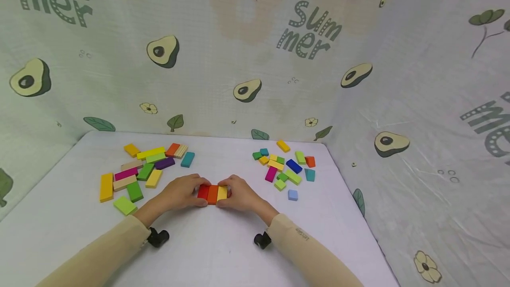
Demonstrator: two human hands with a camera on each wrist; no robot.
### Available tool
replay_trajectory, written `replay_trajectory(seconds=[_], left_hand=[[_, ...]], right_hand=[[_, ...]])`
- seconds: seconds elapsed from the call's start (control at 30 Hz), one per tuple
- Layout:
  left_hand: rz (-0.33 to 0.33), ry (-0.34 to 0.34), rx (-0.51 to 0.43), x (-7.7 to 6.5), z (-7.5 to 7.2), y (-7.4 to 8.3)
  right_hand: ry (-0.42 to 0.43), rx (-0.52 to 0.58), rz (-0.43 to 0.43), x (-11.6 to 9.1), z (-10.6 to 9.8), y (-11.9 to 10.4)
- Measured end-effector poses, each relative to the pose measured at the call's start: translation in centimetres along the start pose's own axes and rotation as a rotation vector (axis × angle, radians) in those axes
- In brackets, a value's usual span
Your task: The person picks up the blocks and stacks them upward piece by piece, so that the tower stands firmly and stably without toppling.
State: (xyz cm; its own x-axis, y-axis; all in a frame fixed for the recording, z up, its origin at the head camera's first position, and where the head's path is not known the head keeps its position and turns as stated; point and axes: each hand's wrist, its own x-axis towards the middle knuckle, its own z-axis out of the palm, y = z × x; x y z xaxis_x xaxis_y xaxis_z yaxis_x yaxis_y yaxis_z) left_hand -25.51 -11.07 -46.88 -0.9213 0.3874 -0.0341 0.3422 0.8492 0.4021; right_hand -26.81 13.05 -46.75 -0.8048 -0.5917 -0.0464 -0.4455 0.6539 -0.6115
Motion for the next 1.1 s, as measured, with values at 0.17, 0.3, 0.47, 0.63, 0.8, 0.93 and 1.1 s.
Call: replay_trajectory(seconds=[0.17,0.3,0.47,0.63,0.8,0.93,1.1], left_hand=[[0.005,0.006,-0.005,-0.1,0.0,-0.1],[0.003,0.010,-0.014,-0.2,-0.1,-0.2],[0.008,0.016,-0.006,-0.2,-0.1,-0.4],[0.007,0.008,-0.005,0.0,0.1,-0.4],[0.004,-0.001,-0.007,0.1,0.2,-0.2],[-0.007,-0.006,-0.009,0.1,0.2,-0.1],[-0.010,-0.004,-0.008,0.0,0.2,0.0]], right_hand=[[0.003,-0.022,-0.004,0.2,0.0,-0.4],[-0.001,-0.023,0.007,0.3,0.0,-0.6],[0.000,-0.020,0.000,0.5,0.1,-0.6],[-0.019,-0.010,0.007,-0.1,-0.2,-0.2],[-0.018,0.011,0.023,-1.4,-1.7,0.6],[0.047,0.009,0.033,-2.5,-3.5,1.8],[0.155,-0.083,0.095,-3.4,-5.8,4.0]])
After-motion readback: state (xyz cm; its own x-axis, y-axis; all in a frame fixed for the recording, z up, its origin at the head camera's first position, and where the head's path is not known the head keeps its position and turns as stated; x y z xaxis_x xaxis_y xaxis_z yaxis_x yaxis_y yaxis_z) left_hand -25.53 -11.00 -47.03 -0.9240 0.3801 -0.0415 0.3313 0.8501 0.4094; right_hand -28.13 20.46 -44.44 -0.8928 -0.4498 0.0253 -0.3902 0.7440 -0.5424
